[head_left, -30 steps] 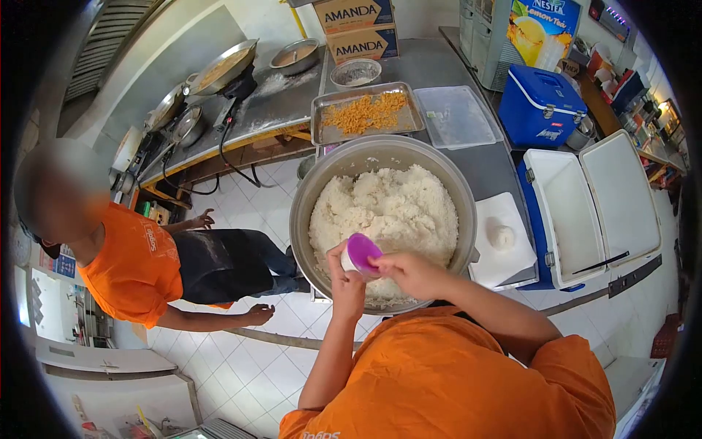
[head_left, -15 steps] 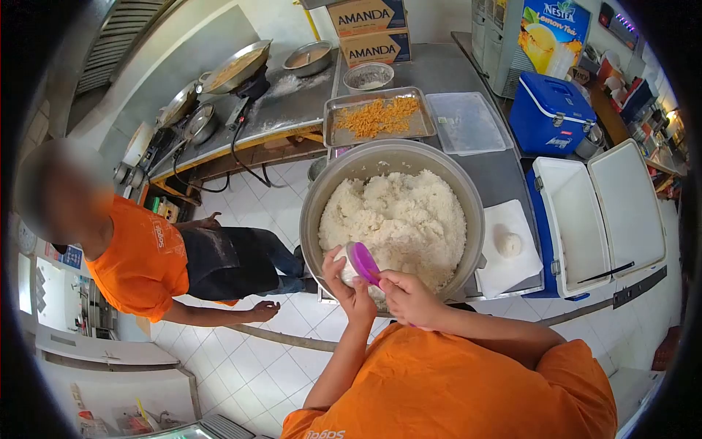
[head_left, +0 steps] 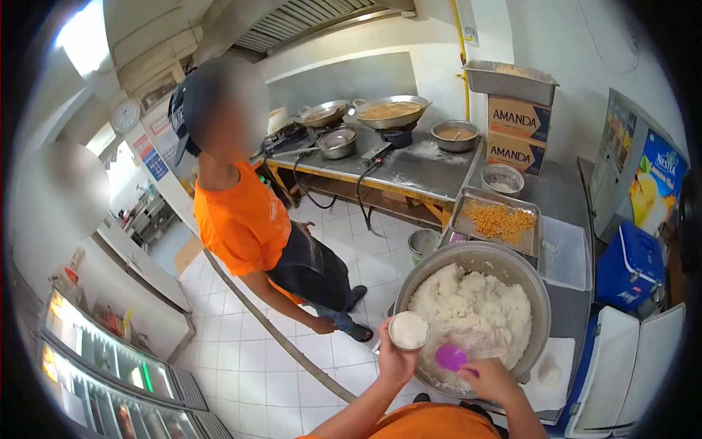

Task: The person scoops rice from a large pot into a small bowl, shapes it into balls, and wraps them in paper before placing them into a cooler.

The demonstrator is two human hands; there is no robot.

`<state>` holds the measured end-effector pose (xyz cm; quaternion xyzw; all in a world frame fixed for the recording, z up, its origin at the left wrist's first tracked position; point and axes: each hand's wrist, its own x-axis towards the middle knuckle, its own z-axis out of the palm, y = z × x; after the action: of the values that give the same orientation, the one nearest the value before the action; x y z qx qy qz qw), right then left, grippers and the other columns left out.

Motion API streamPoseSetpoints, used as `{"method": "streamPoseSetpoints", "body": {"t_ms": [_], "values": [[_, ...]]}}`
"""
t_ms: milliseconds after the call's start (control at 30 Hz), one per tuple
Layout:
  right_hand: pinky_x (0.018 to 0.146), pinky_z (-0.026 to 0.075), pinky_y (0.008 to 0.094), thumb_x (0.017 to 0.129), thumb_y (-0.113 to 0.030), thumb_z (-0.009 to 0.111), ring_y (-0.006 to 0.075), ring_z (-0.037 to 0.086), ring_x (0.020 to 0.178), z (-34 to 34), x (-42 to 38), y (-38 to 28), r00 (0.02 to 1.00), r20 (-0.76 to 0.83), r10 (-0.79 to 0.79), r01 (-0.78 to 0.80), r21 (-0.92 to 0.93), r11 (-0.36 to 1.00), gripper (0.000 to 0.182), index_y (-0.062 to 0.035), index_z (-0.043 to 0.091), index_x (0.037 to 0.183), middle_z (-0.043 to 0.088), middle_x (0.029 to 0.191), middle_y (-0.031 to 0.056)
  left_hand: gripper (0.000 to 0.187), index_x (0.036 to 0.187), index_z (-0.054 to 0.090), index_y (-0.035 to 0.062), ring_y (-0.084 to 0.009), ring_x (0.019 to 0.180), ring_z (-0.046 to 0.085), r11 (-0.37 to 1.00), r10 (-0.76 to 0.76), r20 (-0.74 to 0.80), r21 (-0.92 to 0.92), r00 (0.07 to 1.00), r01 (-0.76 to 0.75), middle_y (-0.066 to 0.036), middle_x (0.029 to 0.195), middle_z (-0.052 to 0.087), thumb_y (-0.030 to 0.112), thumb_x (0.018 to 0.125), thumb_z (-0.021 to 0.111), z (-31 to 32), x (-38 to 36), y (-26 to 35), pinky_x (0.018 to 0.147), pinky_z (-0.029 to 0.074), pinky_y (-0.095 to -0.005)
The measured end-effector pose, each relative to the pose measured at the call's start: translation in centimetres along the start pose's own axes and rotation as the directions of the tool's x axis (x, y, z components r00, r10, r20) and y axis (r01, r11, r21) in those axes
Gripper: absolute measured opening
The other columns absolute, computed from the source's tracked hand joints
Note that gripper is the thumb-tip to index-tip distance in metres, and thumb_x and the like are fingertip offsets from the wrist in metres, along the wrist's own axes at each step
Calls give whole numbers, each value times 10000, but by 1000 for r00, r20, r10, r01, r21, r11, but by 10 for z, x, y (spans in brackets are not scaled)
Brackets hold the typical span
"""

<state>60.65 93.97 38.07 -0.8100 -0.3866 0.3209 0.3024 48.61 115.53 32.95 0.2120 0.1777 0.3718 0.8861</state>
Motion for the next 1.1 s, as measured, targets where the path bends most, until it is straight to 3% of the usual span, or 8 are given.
{"method": "streamPoseSetpoints", "body": {"t_ms": [133,200,400,600,733,833,967,1100], "values": [[1075,429,497,851,-373,842,374,604,1221,11,0,-45,934,-237,-269,158,-401,903,495,-65,742,1227,664,1347,186,708,1580,395,74,-418,1507,380,928,-309,175,-160,935,337,-133,1624,432,573,1111,215,21,-18,18,1243,311,-628],[1153,324,505,715,-402,948,383,462,1381,19,9,-52,799,-462,-385,450,34,893,940,-30,506,1457,546,1492,189,695,1607,351,52,-439,1523,347,898,-333,206,-228,920,376,-133,1636,419,530,1117,234,37,-33,14,1262,299,-599],[1124,431,474,603,-233,1023,355,563,1303,14,6,-29,648,-638,-416,612,110,783,1364,16,105,1580,551,1397,218,621,1601,373,101,-296,1467,465,812,-577,155,-3,802,584,-27,1646,411,492,1119,357,52,-58,-35,1171,424,-518],[1071,503,439,631,-221,1022,317,601,1257,-50,-44,46,601,-798,-46,575,392,718,1417,-132,36,1644,546,1373,202,478,1438,458,70,-222,1196,676,845,-111,162,535,981,7,-145,1322,609,-29,1008,641,60,-79,-69,968,573,-320],[1117,449,464,624,-104,976,344,587,1255,-107,-61,167,463,-886,28,367,220,904,1375,-154,60,1649,538,1365,205,392,1381,470,48,-161,821,735,772,-300,167,621,939,136,-117,1105,632,28,1024,632,76,-121,-80,673,649,-315],[1134,426,467,584,-60,961,361,573,1284,-131,-59,259,500,-858,116,106,193,975,1359,-137,112,1643,525,1399,216,287,1311,524,51,-132,624,680,632,-686,348,720,639,287,-77,999,647,81,1040,615,109,-157,-115,554,587,-268],[1129,440,455,559,-44,967,384,571,1301,-134,-23,353,492,-847,203,-85,185,979,1322,-107,184,1624,555,1397,221,244,1219,620,31,-170,731,714,190,-865,142,980,482,52,-138,1108,685,108,998,690,108,-171,-203,600,577,-286],[1141,435,454,544,-75,988,406,539,1354,-124,37,423,520,-828,209,-97,185,978,1326,-56,208,1616,534,1463,246,278,1191,644,30,-289,1104,683,245,-648,451,886,614,-393,-169,1174,685,76,931,731,73,-178,-264,836,584,-388]]}}
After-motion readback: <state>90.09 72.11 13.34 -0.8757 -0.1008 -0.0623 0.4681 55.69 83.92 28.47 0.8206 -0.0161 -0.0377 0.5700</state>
